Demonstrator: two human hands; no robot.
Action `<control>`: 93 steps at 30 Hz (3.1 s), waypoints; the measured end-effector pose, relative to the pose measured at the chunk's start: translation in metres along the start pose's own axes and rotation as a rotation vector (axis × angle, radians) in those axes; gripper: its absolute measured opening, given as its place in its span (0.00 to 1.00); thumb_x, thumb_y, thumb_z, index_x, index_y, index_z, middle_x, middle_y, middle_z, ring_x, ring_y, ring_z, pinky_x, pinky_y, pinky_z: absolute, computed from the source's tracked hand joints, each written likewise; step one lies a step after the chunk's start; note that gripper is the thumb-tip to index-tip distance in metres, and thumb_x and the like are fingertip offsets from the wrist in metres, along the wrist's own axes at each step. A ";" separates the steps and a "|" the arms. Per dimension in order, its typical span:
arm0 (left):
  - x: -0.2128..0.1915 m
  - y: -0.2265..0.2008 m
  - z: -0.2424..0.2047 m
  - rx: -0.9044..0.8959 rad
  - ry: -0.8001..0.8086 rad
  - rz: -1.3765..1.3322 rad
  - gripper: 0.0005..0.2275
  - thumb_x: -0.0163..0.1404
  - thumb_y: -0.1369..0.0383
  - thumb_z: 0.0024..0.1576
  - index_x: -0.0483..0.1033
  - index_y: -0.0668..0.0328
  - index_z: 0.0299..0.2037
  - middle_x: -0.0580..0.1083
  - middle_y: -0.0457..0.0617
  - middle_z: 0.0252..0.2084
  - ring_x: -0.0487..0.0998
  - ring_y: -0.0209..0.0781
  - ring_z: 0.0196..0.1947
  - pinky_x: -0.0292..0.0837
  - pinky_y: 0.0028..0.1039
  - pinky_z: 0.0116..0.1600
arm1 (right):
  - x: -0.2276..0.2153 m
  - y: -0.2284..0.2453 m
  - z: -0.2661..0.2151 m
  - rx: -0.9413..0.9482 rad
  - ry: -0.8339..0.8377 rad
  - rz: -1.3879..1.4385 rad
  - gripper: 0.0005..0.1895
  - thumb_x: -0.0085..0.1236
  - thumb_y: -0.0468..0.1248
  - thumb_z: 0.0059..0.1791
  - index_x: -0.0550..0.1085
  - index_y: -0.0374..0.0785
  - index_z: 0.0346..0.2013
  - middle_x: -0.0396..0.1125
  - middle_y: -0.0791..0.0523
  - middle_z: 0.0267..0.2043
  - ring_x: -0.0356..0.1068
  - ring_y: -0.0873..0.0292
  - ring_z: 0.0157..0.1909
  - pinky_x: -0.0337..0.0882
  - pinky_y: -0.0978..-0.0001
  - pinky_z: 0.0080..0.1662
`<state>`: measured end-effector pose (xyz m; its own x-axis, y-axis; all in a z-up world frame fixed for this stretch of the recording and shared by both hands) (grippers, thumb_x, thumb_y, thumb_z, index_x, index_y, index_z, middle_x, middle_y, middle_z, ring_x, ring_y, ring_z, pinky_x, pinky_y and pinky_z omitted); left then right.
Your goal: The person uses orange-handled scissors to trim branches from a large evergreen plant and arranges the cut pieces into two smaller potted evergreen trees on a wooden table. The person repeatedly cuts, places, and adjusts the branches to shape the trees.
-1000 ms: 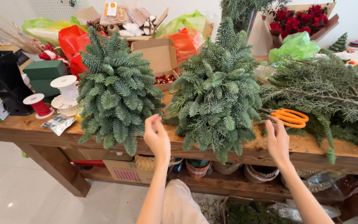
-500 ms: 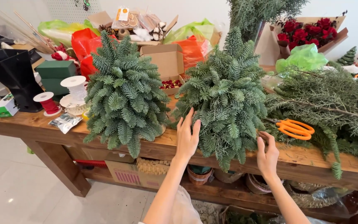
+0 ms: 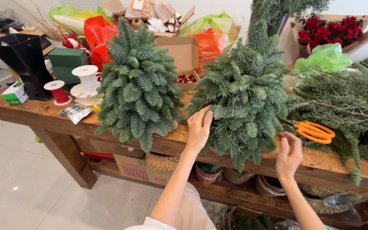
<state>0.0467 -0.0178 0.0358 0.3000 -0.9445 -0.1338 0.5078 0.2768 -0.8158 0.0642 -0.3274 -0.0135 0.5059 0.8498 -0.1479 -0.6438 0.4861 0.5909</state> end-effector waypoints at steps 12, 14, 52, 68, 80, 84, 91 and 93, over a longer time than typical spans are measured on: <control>-0.054 -0.028 0.019 -0.014 -0.169 -0.160 0.13 0.41 0.71 0.65 0.76 0.57 0.56 0.76 0.55 0.53 0.73 0.50 0.59 0.64 0.43 0.65 | 0.105 0.258 0.056 -1.149 0.553 -0.421 0.30 0.67 0.47 0.39 0.73 0.45 0.54 0.69 0.53 0.55 0.64 0.50 0.64 0.55 0.48 0.68; -0.059 -0.028 0.019 -0.011 -0.165 -0.174 0.13 0.42 0.73 0.64 0.77 0.55 0.54 0.77 0.53 0.52 0.74 0.48 0.58 0.66 0.42 0.63 | 0.128 0.252 0.062 -1.237 0.651 -0.602 0.34 0.66 0.53 0.38 0.70 0.47 0.56 0.68 0.52 0.57 0.61 0.50 0.67 0.51 0.45 0.70; 0.031 0.029 0.093 -0.207 0.047 0.257 0.06 0.48 0.70 0.52 0.75 0.61 0.25 0.73 0.56 0.36 0.67 0.59 0.47 0.56 0.44 0.54 | 0.154 0.214 0.101 -1.269 0.980 -1.062 0.24 0.54 0.63 0.39 0.76 0.54 0.42 0.71 0.62 0.32 0.65 0.55 0.43 0.56 0.47 0.66; 0.015 -0.003 0.074 -0.023 -0.100 0.247 0.07 0.53 0.69 0.55 0.79 0.60 0.27 0.74 0.48 0.35 0.70 0.51 0.41 0.57 0.39 0.50 | 0.142 0.195 0.116 -1.357 0.990 -1.250 0.33 0.48 0.72 0.41 0.74 0.63 0.53 0.65 0.60 0.40 0.61 0.55 0.49 0.48 0.46 0.69; -0.006 -0.002 0.061 0.027 -0.098 0.339 0.08 0.49 0.64 0.58 0.82 0.52 0.35 0.81 0.43 0.36 0.73 0.45 0.38 0.58 0.39 0.55 | 0.144 0.190 0.118 -1.311 1.010 -1.304 0.34 0.45 0.73 0.42 0.71 0.65 0.56 0.66 0.61 0.44 0.61 0.58 0.51 0.47 0.46 0.70; 0.003 -0.002 0.056 0.153 -0.147 0.538 0.05 0.54 0.64 0.57 0.75 0.55 0.35 0.76 0.48 0.30 0.70 0.46 0.33 0.59 0.36 0.47 | 0.142 0.190 0.118 -1.314 0.992 -1.283 0.34 0.45 0.73 0.41 0.71 0.65 0.56 0.66 0.61 0.45 0.61 0.58 0.52 0.47 0.46 0.70; 0.005 -0.012 0.050 0.419 -0.393 0.493 0.06 0.55 0.67 0.59 0.76 0.55 0.30 0.71 0.44 0.27 0.68 0.45 0.28 0.55 0.34 0.40 | 0.142 0.192 0.117 -1.319 0.976 -1.249 0.34 0.46 0.73 0.41 0.72 0.65 0.55 0.66 0.61 0.43 0.62 0.57 0.51 0.48 0.46 0.70; 0.009 -0.012 0.051 0.369 -0.369 0.470 0.08 0.55 0.68 0.59 0.75 0.56 0.27 0.71 0.44 0.25 0.69 0.43 0.25 0.55 0.33 0.40 | 0.141 0.193 0.117 -1.320 0.972 -1.241 0.33 0.47 0.73 0.41 0.73 0.65 0.54 0.66 0.61 0.43 0.62 0.57 0.51 0.48 0.46 0.70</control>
<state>0.0843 -0.0203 0.0726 0.7765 -0.6061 -0.1723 0.4782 0.7449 -0.4652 0.0789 -0.1375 0.1727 0.7863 -0.3893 -0.4798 -0.4318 0.2091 -0.8774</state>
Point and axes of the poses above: each hand's wrist, its own z-axis towards the middle knuckle, its own x-axis out of the palm, y = z × x, the point moved 6 cm from there along z, towards the middle knuckle
